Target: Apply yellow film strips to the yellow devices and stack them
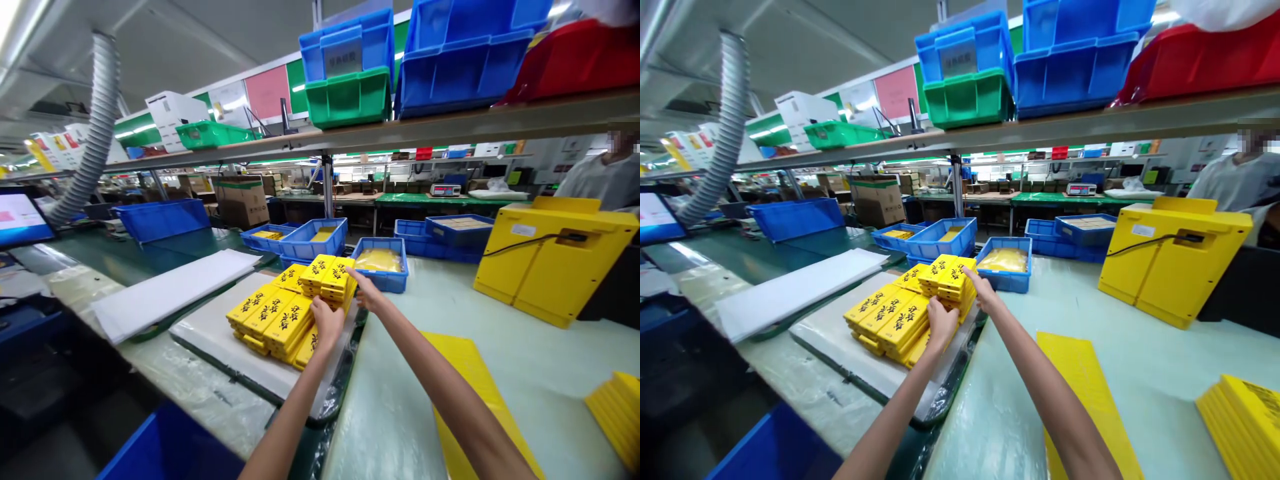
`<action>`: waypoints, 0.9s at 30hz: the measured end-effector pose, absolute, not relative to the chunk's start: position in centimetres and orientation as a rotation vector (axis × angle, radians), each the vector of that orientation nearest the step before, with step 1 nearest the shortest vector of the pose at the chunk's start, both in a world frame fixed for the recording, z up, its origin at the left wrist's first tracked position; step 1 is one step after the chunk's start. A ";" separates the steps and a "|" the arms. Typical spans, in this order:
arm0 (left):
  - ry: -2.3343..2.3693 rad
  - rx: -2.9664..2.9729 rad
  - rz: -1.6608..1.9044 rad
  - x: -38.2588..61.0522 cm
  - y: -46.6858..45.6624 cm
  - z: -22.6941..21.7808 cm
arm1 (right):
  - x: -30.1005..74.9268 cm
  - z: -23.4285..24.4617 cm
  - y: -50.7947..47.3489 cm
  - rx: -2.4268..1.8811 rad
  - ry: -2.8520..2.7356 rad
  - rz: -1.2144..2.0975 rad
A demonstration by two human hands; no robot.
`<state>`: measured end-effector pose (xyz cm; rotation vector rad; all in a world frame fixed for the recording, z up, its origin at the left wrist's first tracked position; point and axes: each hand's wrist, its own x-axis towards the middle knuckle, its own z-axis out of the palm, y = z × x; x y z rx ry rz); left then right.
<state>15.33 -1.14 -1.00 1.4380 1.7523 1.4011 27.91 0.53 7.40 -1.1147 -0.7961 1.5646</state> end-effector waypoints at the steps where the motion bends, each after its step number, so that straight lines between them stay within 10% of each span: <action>1: 1.795 1.431 1.400 15.7 -1.1 -1.4 | 27.6 6.2 1.5 -1.119 -0.786 1.641; 27: 1.720 1.652 1.329 16.3 0.4 -4.5 | 30.5 3.3 6.5 -1.057 -0.669 2.079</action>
